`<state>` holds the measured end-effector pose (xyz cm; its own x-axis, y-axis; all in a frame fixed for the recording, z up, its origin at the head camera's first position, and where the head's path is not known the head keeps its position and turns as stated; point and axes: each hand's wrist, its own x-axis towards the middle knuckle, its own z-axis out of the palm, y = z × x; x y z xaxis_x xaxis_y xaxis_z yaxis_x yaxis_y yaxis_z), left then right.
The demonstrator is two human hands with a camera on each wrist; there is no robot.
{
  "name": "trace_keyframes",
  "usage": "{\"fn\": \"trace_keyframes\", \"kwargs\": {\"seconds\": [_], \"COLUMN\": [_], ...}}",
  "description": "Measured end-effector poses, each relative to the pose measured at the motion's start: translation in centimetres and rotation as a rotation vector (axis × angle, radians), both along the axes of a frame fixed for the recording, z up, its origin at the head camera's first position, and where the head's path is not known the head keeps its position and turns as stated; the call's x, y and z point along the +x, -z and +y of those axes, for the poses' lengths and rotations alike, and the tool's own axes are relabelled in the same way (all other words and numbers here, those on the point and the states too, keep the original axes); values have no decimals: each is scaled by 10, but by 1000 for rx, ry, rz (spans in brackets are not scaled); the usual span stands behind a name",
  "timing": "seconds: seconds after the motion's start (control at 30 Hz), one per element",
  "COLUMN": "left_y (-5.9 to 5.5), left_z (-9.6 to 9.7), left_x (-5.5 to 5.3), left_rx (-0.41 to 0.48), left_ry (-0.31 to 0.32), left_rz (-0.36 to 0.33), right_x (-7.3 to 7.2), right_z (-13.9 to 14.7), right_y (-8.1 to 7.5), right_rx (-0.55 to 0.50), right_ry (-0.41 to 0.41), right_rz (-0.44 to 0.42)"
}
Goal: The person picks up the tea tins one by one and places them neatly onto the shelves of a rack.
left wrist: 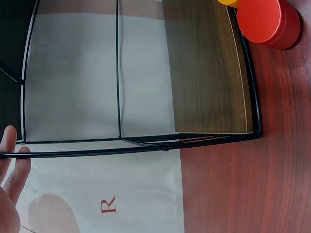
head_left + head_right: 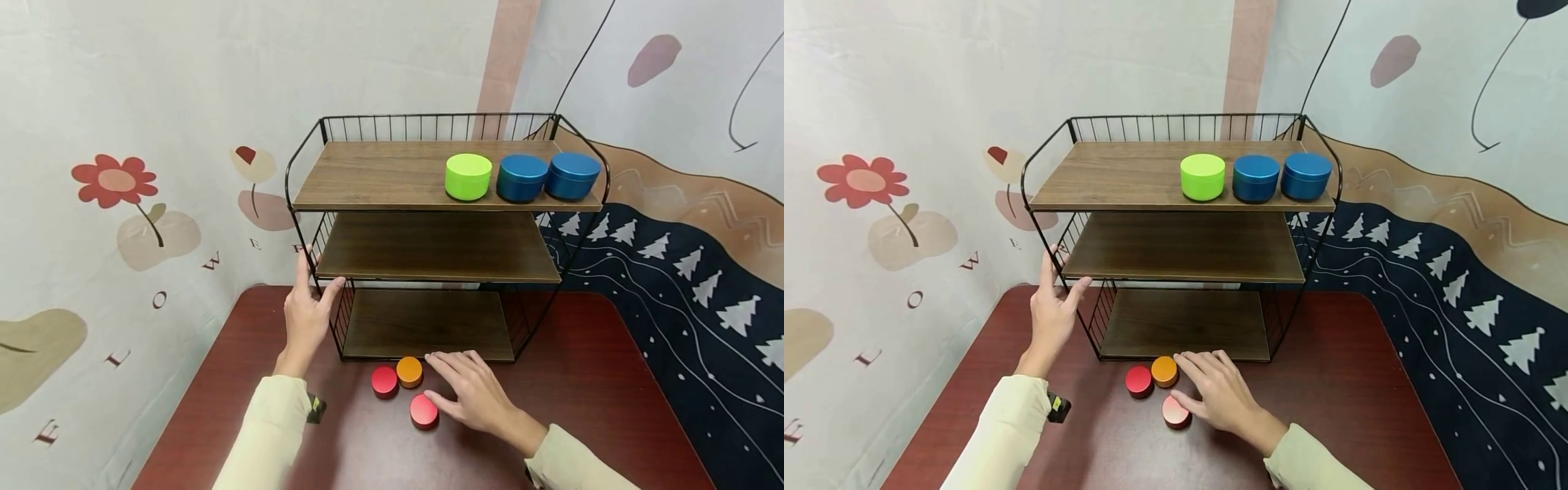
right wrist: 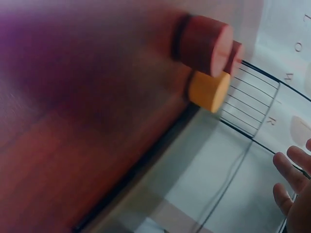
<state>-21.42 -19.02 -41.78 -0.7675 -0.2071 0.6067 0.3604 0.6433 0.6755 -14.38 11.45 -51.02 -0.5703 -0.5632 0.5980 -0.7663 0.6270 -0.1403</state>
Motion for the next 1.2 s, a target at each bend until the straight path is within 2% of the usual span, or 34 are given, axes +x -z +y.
{"fn": "trace_keyframes", "kwargs": {"seconds": [0.33, 0.53, 1.2], "left_y": [-1, -1, -1], "left_z": [0, 0, 0], "left_x": [1, 1, 1], "left_rx": [2, 1, 4], "left_ry": [3, 1, -8], "left_rz": [4, -8, -3], "right_x": [12, 16, 23], "right_z": [-5, -5, -9], "right_y": [33, 50, 76], "right_rx": [55, 59, 94], "right_ry": [26, 17, 8], "right_rz": [-91, -102, -132]}}
